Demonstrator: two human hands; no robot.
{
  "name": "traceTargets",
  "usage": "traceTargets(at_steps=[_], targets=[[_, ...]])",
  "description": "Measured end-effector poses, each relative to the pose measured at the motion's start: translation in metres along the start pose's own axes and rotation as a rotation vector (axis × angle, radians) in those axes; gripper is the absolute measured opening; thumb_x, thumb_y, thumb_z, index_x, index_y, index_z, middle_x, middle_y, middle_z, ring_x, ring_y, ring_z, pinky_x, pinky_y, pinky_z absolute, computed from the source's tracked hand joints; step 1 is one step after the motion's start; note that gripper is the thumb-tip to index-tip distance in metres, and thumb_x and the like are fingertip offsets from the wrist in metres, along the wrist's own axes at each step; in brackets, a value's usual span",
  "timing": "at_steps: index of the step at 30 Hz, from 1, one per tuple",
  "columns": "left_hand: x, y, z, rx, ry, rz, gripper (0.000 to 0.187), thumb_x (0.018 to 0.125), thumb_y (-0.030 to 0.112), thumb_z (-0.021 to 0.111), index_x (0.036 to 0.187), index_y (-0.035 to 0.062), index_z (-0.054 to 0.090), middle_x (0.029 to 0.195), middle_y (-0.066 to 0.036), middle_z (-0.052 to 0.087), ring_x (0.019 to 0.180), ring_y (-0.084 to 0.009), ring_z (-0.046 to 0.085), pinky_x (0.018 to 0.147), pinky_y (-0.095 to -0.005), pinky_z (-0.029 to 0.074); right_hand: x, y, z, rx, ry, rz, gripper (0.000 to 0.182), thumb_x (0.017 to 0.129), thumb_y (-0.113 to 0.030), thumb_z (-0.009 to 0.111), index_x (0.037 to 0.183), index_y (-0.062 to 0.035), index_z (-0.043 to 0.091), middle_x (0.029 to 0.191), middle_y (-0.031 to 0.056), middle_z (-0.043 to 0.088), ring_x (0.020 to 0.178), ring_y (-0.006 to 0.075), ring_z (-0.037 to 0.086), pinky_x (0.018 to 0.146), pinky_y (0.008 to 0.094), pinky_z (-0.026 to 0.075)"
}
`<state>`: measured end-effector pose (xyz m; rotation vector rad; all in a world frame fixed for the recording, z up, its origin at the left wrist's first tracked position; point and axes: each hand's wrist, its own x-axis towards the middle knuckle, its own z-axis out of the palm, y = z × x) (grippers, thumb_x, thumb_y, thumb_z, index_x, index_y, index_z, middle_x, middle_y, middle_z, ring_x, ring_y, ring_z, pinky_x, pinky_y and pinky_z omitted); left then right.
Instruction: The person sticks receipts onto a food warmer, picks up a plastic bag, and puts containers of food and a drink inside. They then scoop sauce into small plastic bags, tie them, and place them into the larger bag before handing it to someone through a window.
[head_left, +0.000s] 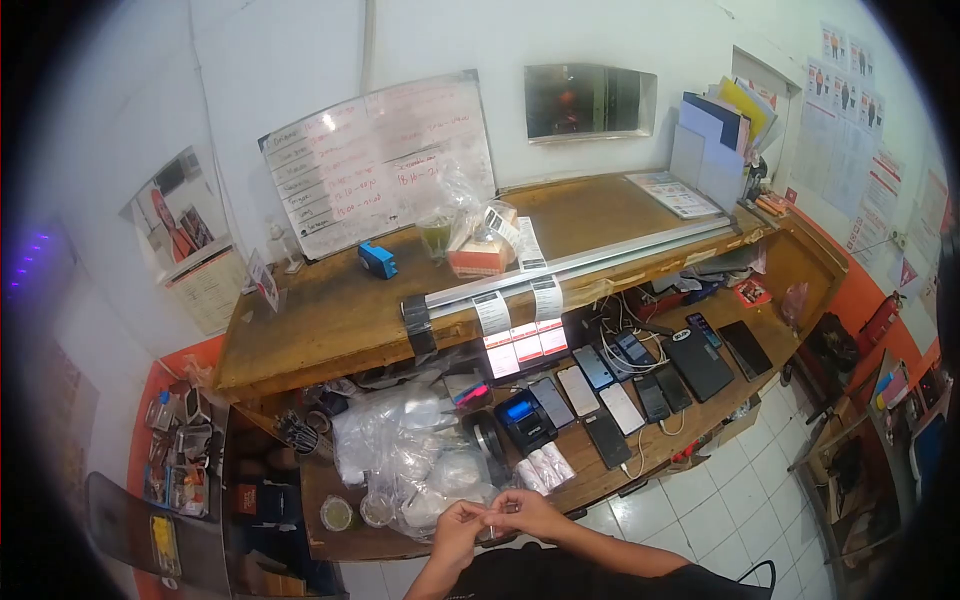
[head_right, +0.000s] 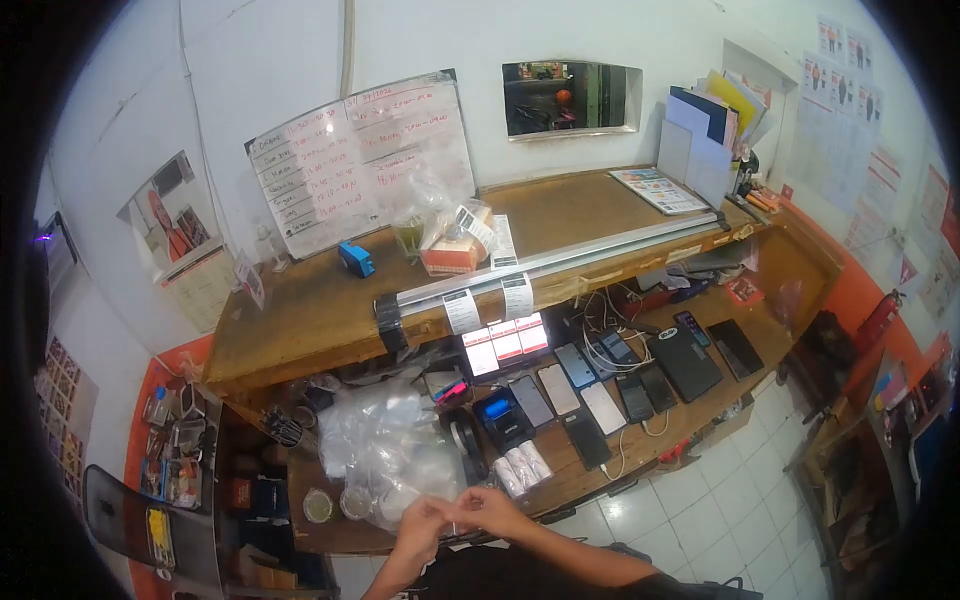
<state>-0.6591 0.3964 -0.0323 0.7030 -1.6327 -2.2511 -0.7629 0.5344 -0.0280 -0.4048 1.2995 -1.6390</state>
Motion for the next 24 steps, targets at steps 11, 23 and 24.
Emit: traceTargets(at_steps=[11, 23, 24], targets=[[0.014, -0.022, -0.008, -0.081, 0.099, -0.044, 0.015, 0.086, 0.001, 0.067, 0.084, 0.0023, 0.052, 0.083, -0.012, 0.063, 0.071, -0.0177, 0.064, 0.064, -0.0300, 0.055, 0.009, 0.013, -0.020, 0.048, 0.186, -0.153, 0.015, 0.086, -0.009, 0.072, 0.095, 0.0007, 0.066, 0.082, 0.0061, 0.066, 0.069, 0.0115, 0.062, 0.063, 0.0248, 0.053], [0.030, -0.006, 0.020, 0.625, 0.034, 0.517, 0.019, 0.070, -0.006, 0.063, 0.086, 0.0029, 0.057, 0.084, -0.005, 0.058, 0.065, -0.0127, 0.050, 0.058, -0.0262, 0.042, 0.015, 0.024, -0.028, -0.431, 0.375, -0.381, 0.011, 0.081, -0.008, 0.074, 0.082, -0.0043, 0.063, 0.075, -0.0024, 0.061, 0.072, 0.0045, 0.056, 0.064, 0.0223, 0.046], [0.029, -0.004, 0.022, 0.667, 0.104, 0.627, 0.018, 0.069, -0.007, 0.061, 0.084, 0.0026, 0.057, 0.084, -0.006, 0.057, 0.064, -0.0152, 0.051, 0.058, -0.0280, 0.042, 0.015, 0.026, -0.029, -0.412, 0.455, -0.382, 0.010, 0.081, -0.008, 0.072, 0.081, -0.0034, 0.063, 0.072, -0.0017, 0.061, 0.070, 0.0042, 0.055, 0.063, 0.0224, 0.046]])
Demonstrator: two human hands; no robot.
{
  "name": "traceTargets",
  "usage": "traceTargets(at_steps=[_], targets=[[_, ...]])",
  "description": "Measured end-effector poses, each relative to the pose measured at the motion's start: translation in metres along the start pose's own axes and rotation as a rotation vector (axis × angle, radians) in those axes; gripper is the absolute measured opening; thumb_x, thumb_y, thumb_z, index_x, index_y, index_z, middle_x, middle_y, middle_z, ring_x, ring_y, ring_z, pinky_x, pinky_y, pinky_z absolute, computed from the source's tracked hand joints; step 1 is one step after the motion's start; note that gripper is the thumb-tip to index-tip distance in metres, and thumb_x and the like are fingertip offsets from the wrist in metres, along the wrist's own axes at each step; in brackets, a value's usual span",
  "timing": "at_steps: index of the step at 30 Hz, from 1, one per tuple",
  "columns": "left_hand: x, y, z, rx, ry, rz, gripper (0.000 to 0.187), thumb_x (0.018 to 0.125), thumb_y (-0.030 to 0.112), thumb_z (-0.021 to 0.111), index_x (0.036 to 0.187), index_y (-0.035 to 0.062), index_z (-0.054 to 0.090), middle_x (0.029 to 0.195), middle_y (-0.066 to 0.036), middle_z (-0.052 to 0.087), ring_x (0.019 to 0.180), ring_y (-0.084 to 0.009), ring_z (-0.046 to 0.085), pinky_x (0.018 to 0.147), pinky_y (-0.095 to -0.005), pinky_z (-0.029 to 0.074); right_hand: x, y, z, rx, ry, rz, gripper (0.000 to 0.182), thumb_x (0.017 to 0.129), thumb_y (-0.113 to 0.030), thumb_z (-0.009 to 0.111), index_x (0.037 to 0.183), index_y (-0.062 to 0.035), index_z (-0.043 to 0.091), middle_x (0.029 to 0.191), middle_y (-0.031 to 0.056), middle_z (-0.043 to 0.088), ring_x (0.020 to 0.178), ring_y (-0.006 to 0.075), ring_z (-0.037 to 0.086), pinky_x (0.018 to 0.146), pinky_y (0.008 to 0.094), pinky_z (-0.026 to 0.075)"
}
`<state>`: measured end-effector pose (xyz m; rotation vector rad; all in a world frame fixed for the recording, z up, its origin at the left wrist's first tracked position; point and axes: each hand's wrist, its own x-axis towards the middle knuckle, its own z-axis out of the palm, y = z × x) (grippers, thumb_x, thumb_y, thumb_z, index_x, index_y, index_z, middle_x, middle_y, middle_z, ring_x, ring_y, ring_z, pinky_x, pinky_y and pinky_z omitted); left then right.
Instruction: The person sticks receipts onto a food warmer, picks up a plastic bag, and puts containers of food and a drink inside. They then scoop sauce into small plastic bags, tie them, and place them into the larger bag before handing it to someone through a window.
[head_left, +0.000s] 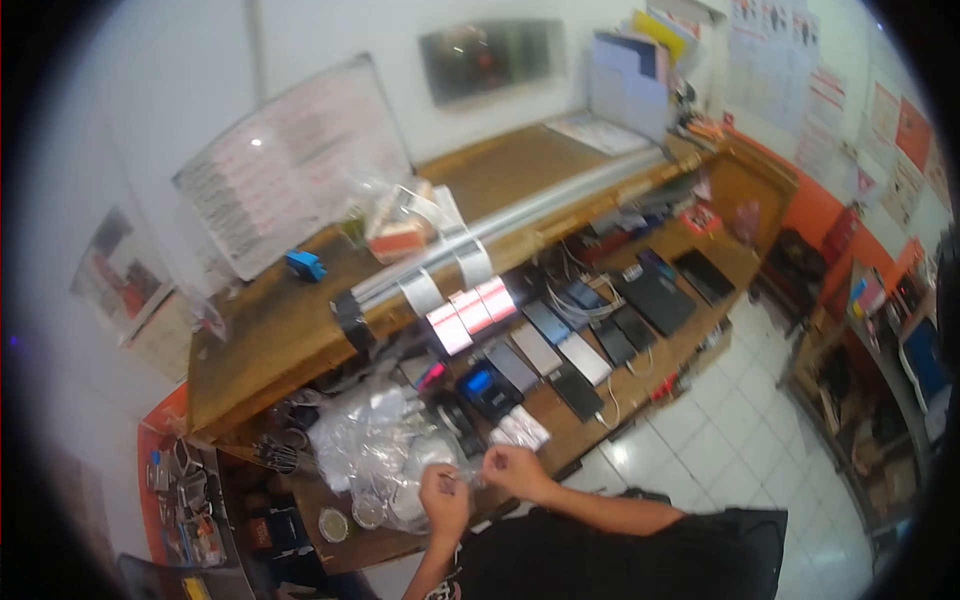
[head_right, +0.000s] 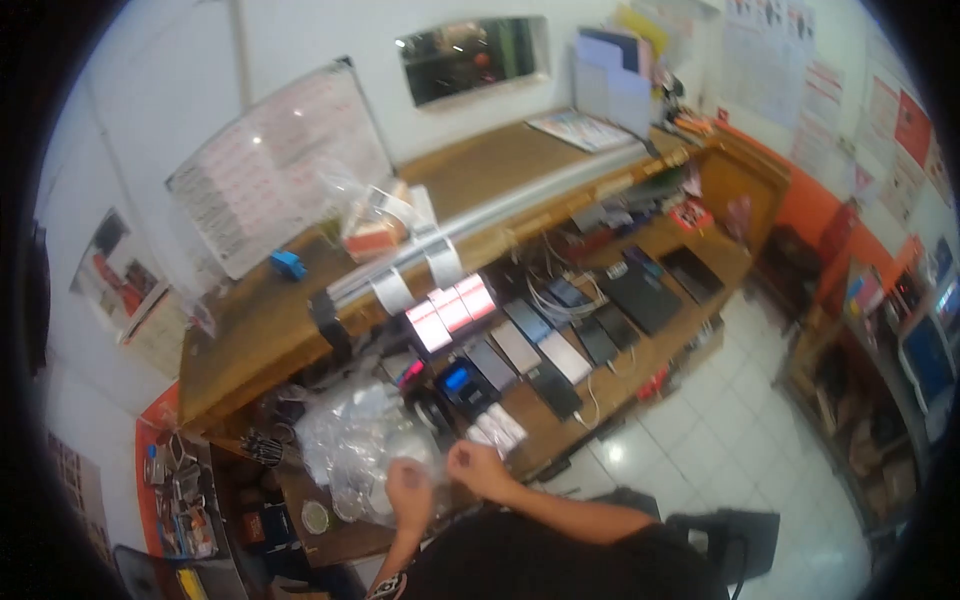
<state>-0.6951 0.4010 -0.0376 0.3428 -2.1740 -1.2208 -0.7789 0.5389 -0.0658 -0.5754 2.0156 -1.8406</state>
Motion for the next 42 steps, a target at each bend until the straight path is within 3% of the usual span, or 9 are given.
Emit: traceTargets(at_steps=[6, 10, 15, 21, 25, 27, 31, 37, 42], targets=[[0.003, 0.007, 0.006, 0.093, -0.073, 0.190, 0.017, 0.068, -0.006, 0.061, 0.082, 0.0011, 0.055, 0.085, -0.011, 0.056, 0.067, -0.0206, 0.053, 0.059, -0.0314, 0.043, -0.010, -0.011, 0.000, 0.002, 0.199, -0.037, 0.013, 0.084, -0.010, 0.070, 0.081, -0.0013, 0.061, 0.066, -0.0011, 0.059, 0.061, 0.0045, 0.054, 0.055, 0.0228, 0.045], [0.000, 0.016, 0.007, 0.011, -0.249, 0.080, 0.016, 0.068, -0.008, 0.059, 0.081, -0.0004, 0.056, 0.084, -0.012, 0.057, 0.072, -0.0224, 0.057, 0.062, -0.0305, 0.045, -0.015, -0.013, -0.003, 0.033, 0.137, -0.038, 0.019, 0.086, -0.010, 0.069, 0.077, -0.0030, 0.055, 0.063, -0.0008, 0.057, 0.057, 0.0038, 0.053, 0.049, 0.0233, 0.043], [-0.005, 0.011, 0.008, -0.112, -0.448, -0.011, 0.034, 0.072, -0.007, 0.059, 0.105, -0.0034, 0.065, 0.103, -0.014, 0.065, 0.086, -0.0263, 0.065, 0.078, -0.0323, 0.051, -0.022, -0.014, -0.010, 0.043, 0.137, -0.035, 0.022, 0.087, -0.010, 0.068, 0.074, -0.0040, 0.051, 0.062, -0.0002, 0.056, 0.057, 0.0032, 0.054, 0.048, 0.0226, 0.043], [-0.011, 0.004, 0.009, -0.107, -0.570, 0.075, 0.039, 0.073, -0.008, 0.053, 0.109, -0.0040, 0.065, 0.114, -0.015, 0.061, 0.094, -0.0315, 0.065, 0.089, -0.0353, 0.048, -0.029, -0.011, -0.016, 0.045, 0.064, 0.001, 0.020, 0.083, -0.010, 0.071, 0.075, -0.0033, 0.054, 0.065, 0.0011, 0.058, 0.059, 0.0054, 0.054, 0.052, 0.0239, 0.044], [-0.016, 0.000, 0.009, -0.080, -0.608, 0.189, 0.039, 0.070, -0.009, 0.053, 0.108, -0.0025, 0.065, 0.110, -0.015, 0.060, 0.086, -0.0275, 0.064, 0.081, -0.0330, 0.050, -0.036, -0.015, -0.023, -0.104, -0.048, -0.053, 0.022, 0.077, -0.012, 0.075, 0.076, -0.0024, 0.055, 0.065, 0.0041, 0.059, 0.063, 0.0090, 0.055, 0.057, 0.0283, 0.045], [-0.018, 0.014, 0.005, -0.063, -0.425, -0.123, 0.037, 0.068, -0.011, 0.055, 0.103, -0.0009, 0.064, 0.099, -0.013, 0.060, 0.076, -0.0223, 0.060, 0.071, -0.0305, 0.049, -0.039, -0.017, -0.025, -0.154, -0.081, -0.023, 0.022, 0.076, -0.012, 0.075, 0.077, -0.0022, 0.056, 0.064, 0.0050, 0.058, 0.063, 0.0098, 0.056, 0.058, 0.0295, 0.045], [-0.024, -0.015, 0.007, 0.010, -0.304, -0.013, 0.032, 0.067, -0.011, 0.060, 0.097, 0.0000, 0.063, 0.091, -0.010, 0.059, 0.069, -0.0176, 0.055, 0.064, -0.0277, 0.046, -0.043, -0.018, -0.021, -0.137, -0.017, -0.027, 0.022, 0.078, -0.014, 0.074, 0.076, -0.0029, 0.055, 0.063, 0.0053, 0.057, 0.060, 0.0098, 0.053, 0.055, 0.0294, 0.043], [-0.030, -0.013, 0.017, -0.204, -0.439, -0.071, 0.014, 0.075, -0.007, 0.065, 0.088, -0.0023, 0.065, 0.082, -0.008, 0.057, 0.070, -0.0158, 0.055, 0.063, -0.0258, 0.045, -0.046, -0.027, -0.025, -0.088, 0.005, -0.023, 0.021, 0.081, -0.014, 0.071, 0.076, -0.0037, 0.054, 0.063, 0.0048, 0.054, 0.059, 0.0092, 0.050, 0.054, 0.0293, 0.041], [-0.031, -0.002, 0.010, -0.290, -0.623, -0.204, 0.032, 0.079, -0.004, 0.062, 0.110, 0.0011, 0.069, 0.081, -0.007, 0.053, 0.068, -0.0168, 0.054, 0.061, -0.0275, 0.043, -0.052, -0.027, -0.030, -0.047, 0.017, -0.032, 0.019, 0.080, -0.011, 0.070, 0.077, -0.0038, 0.053, 0.063, 0.0049, 0.053, 0.060, 0.0096, 0.050, 0.054, 0.0294, 0.041]])
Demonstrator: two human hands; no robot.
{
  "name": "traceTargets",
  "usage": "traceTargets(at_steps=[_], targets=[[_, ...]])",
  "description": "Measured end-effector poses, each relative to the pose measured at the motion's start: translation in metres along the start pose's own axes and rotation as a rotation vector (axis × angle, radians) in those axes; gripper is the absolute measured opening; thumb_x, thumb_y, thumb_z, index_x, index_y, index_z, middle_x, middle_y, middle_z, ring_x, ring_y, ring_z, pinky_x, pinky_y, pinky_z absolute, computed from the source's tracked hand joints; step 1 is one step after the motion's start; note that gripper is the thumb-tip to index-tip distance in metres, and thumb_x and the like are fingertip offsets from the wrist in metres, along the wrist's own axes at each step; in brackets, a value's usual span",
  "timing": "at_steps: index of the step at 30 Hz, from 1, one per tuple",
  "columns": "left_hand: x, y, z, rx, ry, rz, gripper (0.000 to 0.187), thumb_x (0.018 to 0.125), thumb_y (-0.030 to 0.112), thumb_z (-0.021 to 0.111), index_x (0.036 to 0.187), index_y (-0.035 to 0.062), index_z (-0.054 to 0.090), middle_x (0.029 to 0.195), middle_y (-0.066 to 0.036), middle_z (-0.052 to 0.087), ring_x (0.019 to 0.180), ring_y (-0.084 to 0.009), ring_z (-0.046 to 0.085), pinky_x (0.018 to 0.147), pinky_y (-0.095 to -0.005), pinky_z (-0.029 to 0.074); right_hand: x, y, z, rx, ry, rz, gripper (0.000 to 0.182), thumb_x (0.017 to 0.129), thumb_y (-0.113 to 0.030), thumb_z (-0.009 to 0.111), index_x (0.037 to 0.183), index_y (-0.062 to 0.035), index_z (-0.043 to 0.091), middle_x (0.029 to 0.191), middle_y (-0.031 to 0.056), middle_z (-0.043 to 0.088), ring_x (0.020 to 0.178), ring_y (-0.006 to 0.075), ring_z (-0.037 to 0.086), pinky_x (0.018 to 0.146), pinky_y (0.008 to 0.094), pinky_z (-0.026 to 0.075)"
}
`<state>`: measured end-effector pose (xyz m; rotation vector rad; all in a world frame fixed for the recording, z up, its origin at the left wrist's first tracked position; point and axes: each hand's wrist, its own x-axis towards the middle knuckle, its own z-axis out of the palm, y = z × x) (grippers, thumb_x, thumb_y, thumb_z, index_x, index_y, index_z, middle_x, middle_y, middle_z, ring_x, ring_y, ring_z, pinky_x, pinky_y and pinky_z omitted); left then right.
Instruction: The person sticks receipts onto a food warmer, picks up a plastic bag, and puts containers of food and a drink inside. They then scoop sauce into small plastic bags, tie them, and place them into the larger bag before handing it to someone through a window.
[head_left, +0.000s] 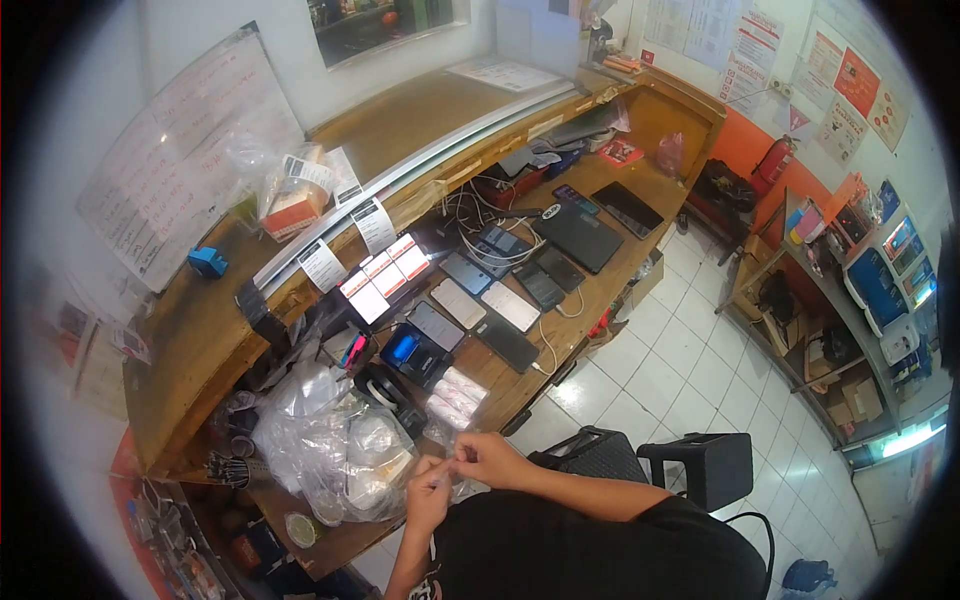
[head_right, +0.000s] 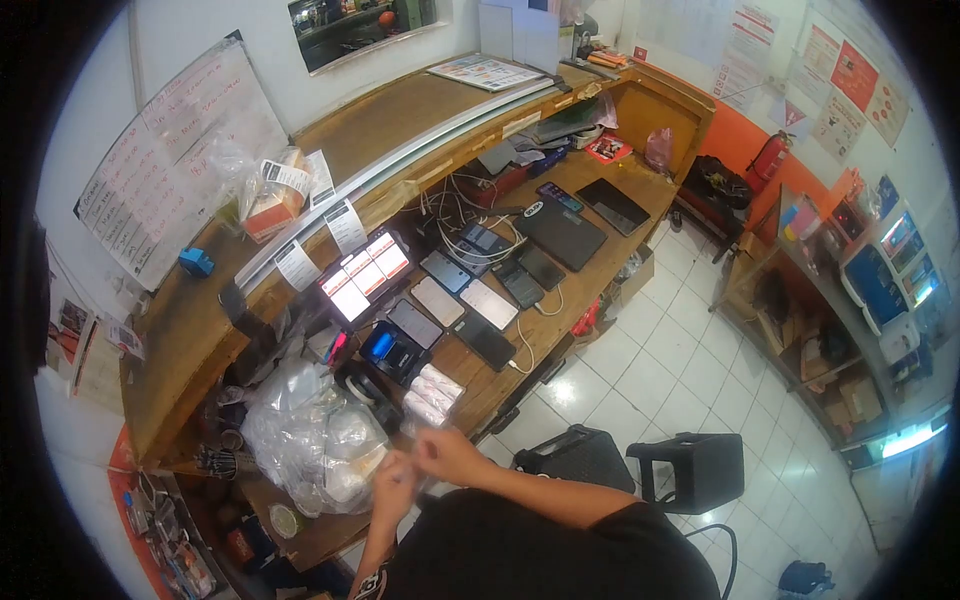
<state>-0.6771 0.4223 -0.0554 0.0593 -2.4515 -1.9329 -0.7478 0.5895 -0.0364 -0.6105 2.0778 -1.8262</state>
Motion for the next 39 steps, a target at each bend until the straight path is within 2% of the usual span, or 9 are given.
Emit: traceTargets(at_steps=[6, 10, 13, 15, 19, 21, 28, 33, 39], targets=[[0.006, 0.000, -0.017, 0.504, 0.079, 0.278, 0.033, 0.079, -0.005, 0.058, 0.109, 0.0017, 0.070, 0.080, -0.010, 0.052, 0.065, -0.0183, 0.053, 0.057, -0.0310, 0.042, -0.006, 0.012, -0.004, -0.100, -0.053, -0.032, 0.015, 0.076, -0.006, 0.070, 0.078, -0.0030, 0.055, 0.063, 0.0058, 0.054, 0.059, 0.0125, 0.053, 0.056, 0.0298, 0.044], [0.009, 0.006, -0.025, 0.564, 0.389, 0.139, 0.026, 0.079, -0.004, 0.058, 0.102, 0.0006, 0.070, 0.083, -0.010, 0.054, 0.068, -0.0192, 0.055, 0.059, -0.0314, 0.046, -0.002, 0.007, -0.003, -0.173, 0.162, 0.091, 0.013, 0.075, -0.004, 0.069, 0.082, -0.0016, 0.057, 0.066, 0.0069, 0.057, 0.062, 0.0147, 0.058, 0.057, 0.0301, 0.046], [0.013, 0.010, -0.008, 0.244, 0.592, -0.001, 0.015, 0.084, -0.004, 0.058, 0.096, -0.0003, 0.065, 0.087, -0.008, 0.058, 0.074, -0.0183, 0.058, 0.063, -0.0308, 0.049, 0.009, 0.009, -0.001, -0.112, 0.296, 0.060, 0.013, 0.076, -0.003, 0.068, 0.084, -0.0001, 0.058, 0.073, 0.0082, 0.059, 0.064, 0.0158, 0.059, 0.058, 0.0305, 0.047], [0.015, -0.010, -0.004, -0.474, 0.436, -0.185, 0.015, 0.089, -0.002, 0.057, 0.102, 0.0014, 0.059, 0.093, -0.006, 0.060, 0.079, -0.0186, 0.061, 0.069, -0.0296, 0.051, 0.012, 0.012, 0.001, -0.071, 0.334, -0.025, 0.012, 0.076, -0.002, 0.068, 0.084, 0.0005, 0.059, 0.077, 0.0088, 0.060, 0.065, 0.0162, 0.059, 0.059, 0.0305, 0.047], [0.008, -0.026, 0.006, -0.796, 0.276, -0.465, 0.022, 0.091, 0.001, 0.059, 0.112, 0.0040, 0.053, 0.099, -0.005, 0.061, 0.084, -0.0198, 0.062, 0.075, -0.0294, 0.052, 0.012, 0.013, 0.010, -0.165, 0.168, -0.031, 0.011, 0.076, -0.001, 0.067, 0.084, 0.0005, 0.059, 0.082, 0.0089, 0.060, 0.071, 0.0170, 0.060, 0.063, 0.0301, 0.048], [0.004, -0.065, 0.009, -1.305, 0.001, -0.801, 0.027, 0.091, 0.006, 0.060, 0.116, 0.0061, 0.053, 0.102, -0.005, 0.061, 0.088, -0.0208, 0.063, 0.081, -0.0306, 0.052, 0.013, 0.012, 0.015, -0.155, 0.175, -0.053, 0.012, 0.076, -0.001, 0.067, 0.083, 0.0000, 0.059, 0.081, 0.0083, 0.059, 0.072, 0.0171, 0.059, 0.065, 0.0300, 0.048], [0.002, -0.040, -0.001, -1.349, -0.148, -0.679, 0.022, 0.093, 0.013, 0.060, 0.114, 0.0087, 0.059, 0.104, -0.005, 0.062, 0.096, -0.0173, 0.061, 0.082, -0.0328, 0.050, 0.007, 0.002, 0.005, -0.055, 0.035, -0.081, 0.011, 0.075, 0.002, 0.063, 0.081, -0.0013, 0.056, 0.078, 0.0068, 0.054, 0.069, 0.0167, 0.053, 0.062, 0.0288, 0.044], [0.002, -0.050, -0.002, -1.395, -0.259, -0.845, 0.022, 0.092, 0.013, 0.063, 0.114, 0.0108, 0.059, 0.103, -0.001, 0.061, 0.087, -0.0131, 0.058, 0.069, -0.0266, 0.046, 0.007, -0.003, -0.002, 0.005, 0.004, -0.116, 0.014, 0.074, 0.006, 0.063, 0.081, -0.0021, 0.054, 0.082, 0.0047, 0.055, 0.070, 0.0144, 0.052, 0.061, 0.0265, 0.042], [0.000, -0.032, -0.005, -1.360, -0.255, -0.707, 0.023, 0.090, 0.008, 0.065, 0.111, 0.0106, 0.058, 0.097, 0.000, 0.059, 0.076, -0.0096, 0.051, 0.063, -0.0247, 0.042, 0.007, 0.004, -0.005, -0.056, 0.016, -0.152, 0.015, 0.074, 0.006, 0.067, 0.079, -0.0033, 0.056, 0.086, 0.0030, 0.057, 0.069, 0.0100, 0.050, 0.059, 0.0234, 0.039]])
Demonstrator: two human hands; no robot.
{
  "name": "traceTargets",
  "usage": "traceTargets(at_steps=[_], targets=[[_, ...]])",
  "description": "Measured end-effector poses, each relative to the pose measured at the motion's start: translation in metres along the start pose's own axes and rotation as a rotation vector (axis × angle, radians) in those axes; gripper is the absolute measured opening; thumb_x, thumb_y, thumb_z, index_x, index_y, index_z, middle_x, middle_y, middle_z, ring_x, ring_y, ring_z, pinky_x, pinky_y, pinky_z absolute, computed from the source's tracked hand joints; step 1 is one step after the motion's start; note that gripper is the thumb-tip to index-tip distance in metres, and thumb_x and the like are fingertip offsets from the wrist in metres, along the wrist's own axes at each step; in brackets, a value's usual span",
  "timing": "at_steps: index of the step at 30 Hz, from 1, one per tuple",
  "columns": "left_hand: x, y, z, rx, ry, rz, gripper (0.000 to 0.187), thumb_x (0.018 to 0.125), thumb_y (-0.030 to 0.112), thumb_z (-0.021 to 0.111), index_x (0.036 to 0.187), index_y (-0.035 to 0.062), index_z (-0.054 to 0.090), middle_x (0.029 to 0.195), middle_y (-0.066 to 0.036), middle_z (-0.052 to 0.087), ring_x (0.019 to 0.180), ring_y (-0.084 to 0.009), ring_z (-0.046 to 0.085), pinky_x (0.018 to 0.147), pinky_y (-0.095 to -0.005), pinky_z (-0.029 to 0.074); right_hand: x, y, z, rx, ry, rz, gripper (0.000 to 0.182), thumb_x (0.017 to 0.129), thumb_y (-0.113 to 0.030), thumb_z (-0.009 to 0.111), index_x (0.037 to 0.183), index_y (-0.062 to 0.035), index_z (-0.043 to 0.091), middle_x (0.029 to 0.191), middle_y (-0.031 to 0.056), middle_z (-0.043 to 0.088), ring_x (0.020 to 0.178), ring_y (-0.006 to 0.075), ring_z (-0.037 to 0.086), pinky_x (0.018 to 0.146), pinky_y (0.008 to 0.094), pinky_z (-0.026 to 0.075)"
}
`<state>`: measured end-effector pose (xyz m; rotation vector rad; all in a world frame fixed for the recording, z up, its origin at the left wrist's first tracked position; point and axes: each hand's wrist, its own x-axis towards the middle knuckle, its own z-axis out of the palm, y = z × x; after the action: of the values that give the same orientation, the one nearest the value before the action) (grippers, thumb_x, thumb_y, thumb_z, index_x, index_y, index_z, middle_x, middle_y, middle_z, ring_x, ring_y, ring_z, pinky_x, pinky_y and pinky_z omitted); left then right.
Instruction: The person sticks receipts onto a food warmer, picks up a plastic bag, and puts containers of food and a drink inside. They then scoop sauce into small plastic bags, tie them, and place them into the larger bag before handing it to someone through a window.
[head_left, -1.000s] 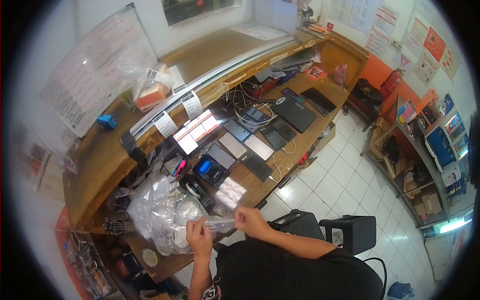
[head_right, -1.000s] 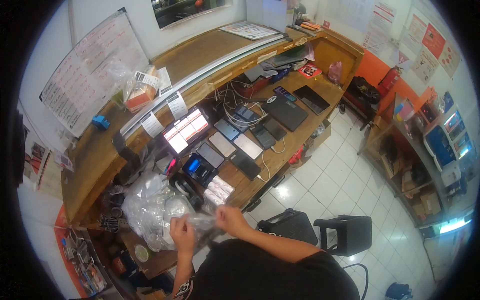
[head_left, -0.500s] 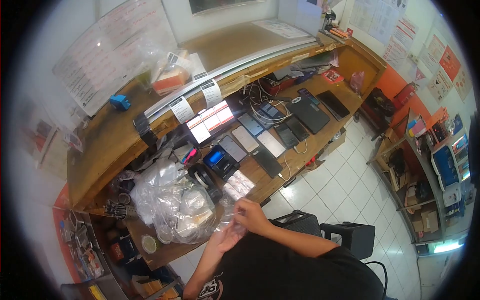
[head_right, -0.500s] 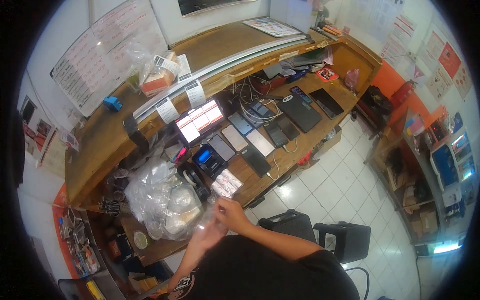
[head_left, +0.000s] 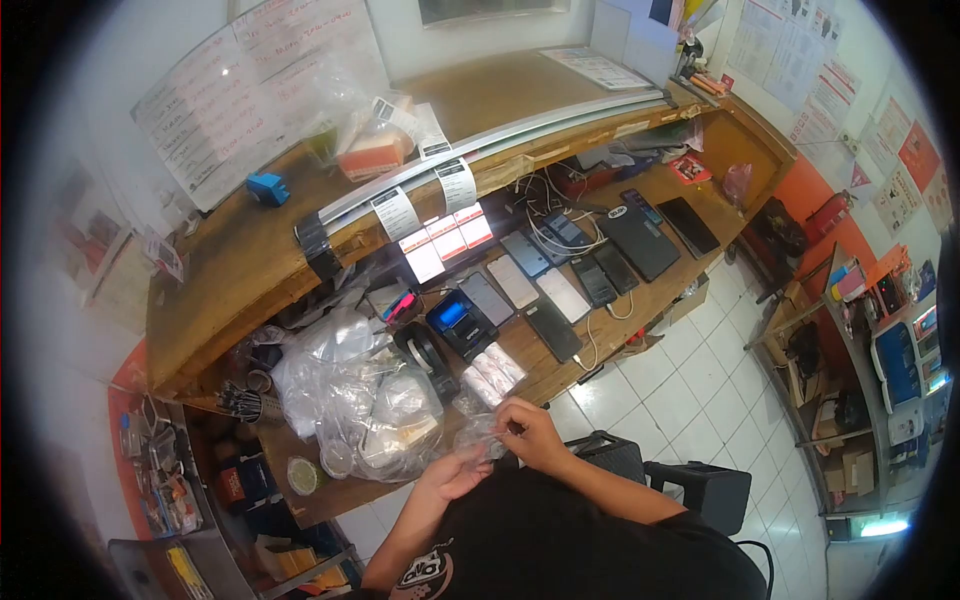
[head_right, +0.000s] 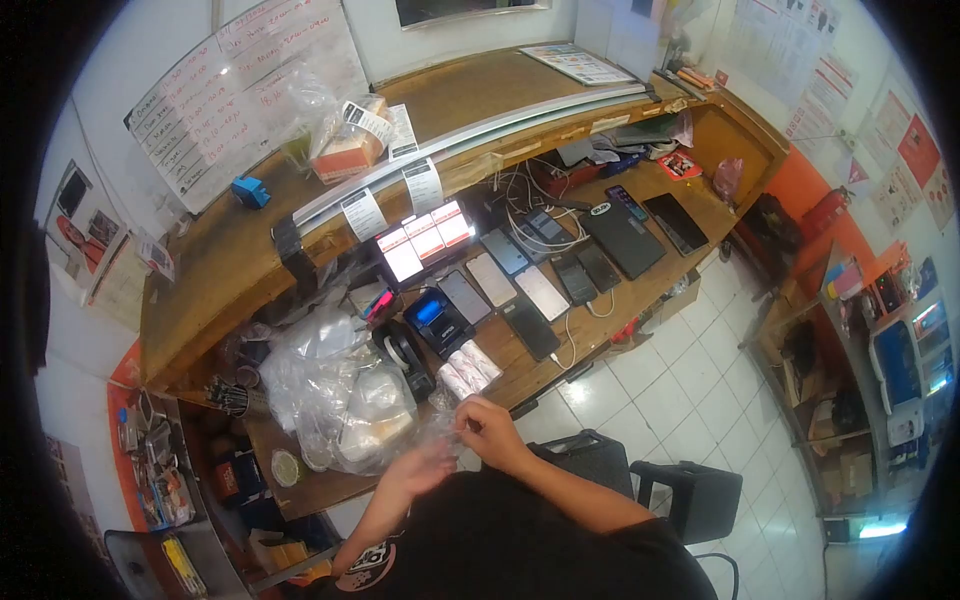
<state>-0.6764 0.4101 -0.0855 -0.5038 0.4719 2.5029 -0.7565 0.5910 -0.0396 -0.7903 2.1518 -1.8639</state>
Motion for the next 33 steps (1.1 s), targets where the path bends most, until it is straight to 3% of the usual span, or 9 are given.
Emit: traceTargets(at_steps=[3, 13, 15, 19, 21, 22, 24, 27, 33], targets=[[0.010, -0.003, -0.038, -0.032, 0.065, -0.002, 0.021, 0.090, 0.005, 0.064, 0.110, 0.0097, 0.058, 0.093, 0.000, 0.058, 0.076, -0.0082, 0.050, 0.061, -0.0236, 0.040, 0.001, 0.000, -0.001, -0.007, 0.041, -0.012, 0.016, 0.073, 0.008, 0.063, 0.079, -0.0029, 0.053, 0.084, 0.0038, 0.055, 0.069, 0.0140, 0.052, 0.059, 0.0255, 0.041], [0.010, -0.007, -0.001, 0.211, 0.116, 0.115, 0.022, 0.084, -0.003, 0.063, 0.104, 0.0031, 0.059, 0.087, -0.001, 0.058, 0.064, -0.0077, 0.049, 0.055, -0.0218, 0.038, -0.001, 0.009, 0.003, -0.018, 0.072, -0.020, 0.016, 0.071, 0.010, 0.064, 0.078, -0.0019, 0.056, 0.086, 0.0037, 0.056, 0.068, 0.0098, 0.051, 0.058, 0.0234, 0.040], [0.022, -0.016, -0.009, 0.566, 0.522, 0.255, 0.021, 0.083, -0.004, 0.061, 0.103, 0.0030, 0.058, 0.087, -0.001, 0.059, 0.065, -0.0087, 0.051, 0.055, -0.0219, 0.039, -0.002, 0.010, 0.006, -0.013, 0.060, -0.009, 0.016, 0.071, 0.011, 0.064, 0.078, -0.0019, 0.056, 0.086, 0.0039, 0.056, 0.068, 0.0102, 0.051, 0.058, 0.0236, 0.040], [0.027, -0.009, -0.030, 0.734, 0.568, 0.281, 0.018, 0.085, -0.001, 0.061, 0.102, 0.0041, 0.058, 0.091, -0.003, 0.060, 0.070, -0.0119, 0.057, 0.058, -0.0246, 0.044, -0.005, 0.007, 0.013, -0.009, -0.032, -0.047, 0.016, 0.072, 0.011, 0.063, 0.078, -0.0019, 0.056, 0.085, 0.0048, 0.055, 0.069, 0.0117, 0.052, 0.059, 0.0238, 0.041], [0.024, -0.004, -0.012, 0.091, 0.451, 0.236, 0.018, 0.087, 0.002, 0.061, 0.104, 0.0051, 0.058, 0.098, -0.006, 0.062, 0.080, -0.0141, 0.061, 0.066, -0.0274, 0.048, -0.003, 0.005, 0.014, 0.014, -0.056, -0.062, 0.016, 0.072, 0.011, 0.063, 0.078, -0.0019, 0.056, 0.085, 0.0051, 0.055, 0.069, 0.0121, 0.053, 0.059, 0.0239, 0.041], [0.022, -0.003, -0.020, 0.088, 0.451, 0.238, 0.018, 0.087, 0.002, 0.061, 0.104, 0.0051, 0.058, 0.098, -0.006, 0.062, 0.080, -0.0141, 0.061, 0.066, -0.0274, 0.048, -0.003, 0.004, 0.013, 0.000, -0.044, -0.044, 0.016, 0.072, 0.011, 0.063, 0.077, -0.0018, 0.056, 0.085, 0.0049, 0.055, 0.069, 0.0117, 0.052, 0.059, 0.0238, 0.041], [0.018, -0.002, -0.042, -0.047, 0.231, 0.251, 0.018, 0.089, 0.005, 0.059, 0.107, 0.0058, 0.056, 0.106, -0.009, 0.063, 0.091, -0.0164, 0.061, 0.076, -0.0302, 0.050, -0.002, 0.006, 0.011, -0.016, -0.030, -0.023, 0.016, 0.071, 0.011, 0.062, 0.077, -0.0017, 0.056, 0.085, 0.0048, 0.055, 0.069, 0.0113, 0.052, 0.059, 0.0238, 0.040], [0.007, 0.003, -0.027, 0.063, 0.076, 0.248, 0.022, 0.090, 0.005, 0.059, 0.112, 0.0063, 0.056, 0.110, -0.009, 0.063, 0.099, -0.0178, 0.060, 0.080, -0.0304, 0.048, -0.002, 0.010, 0.008, -0.069, 0.046, 0.035, 0.014, 0.072, 0.010, 0.061, 0.079, -0.0007, 0.056, 0.082, 0.0068, 0.054, 0.068, 0.0158, 0.054, 0.061, 0.0266, 0.044], [0.011, -0.006, -0.041, 0.079, 0.002, 0.313, 0.031, 0.089, 0.005, 0.059, 0.120, 0.0042, 0.054, 0.119, -0.010, 0.061, 0.105, -0.0210, 0.061, 0.091, -0.0339, 0.047, 0.001, 0.010, 0.010, -0.039, 0.043, 0.044, 0.015, 0.071, 0.011, 0.060, 0.078, -0.0011, 0.056, 0.081, 0.0059, 0.054, 0.068, 0.0130, 0.053, 0.060, 0.0254, 0.043]])
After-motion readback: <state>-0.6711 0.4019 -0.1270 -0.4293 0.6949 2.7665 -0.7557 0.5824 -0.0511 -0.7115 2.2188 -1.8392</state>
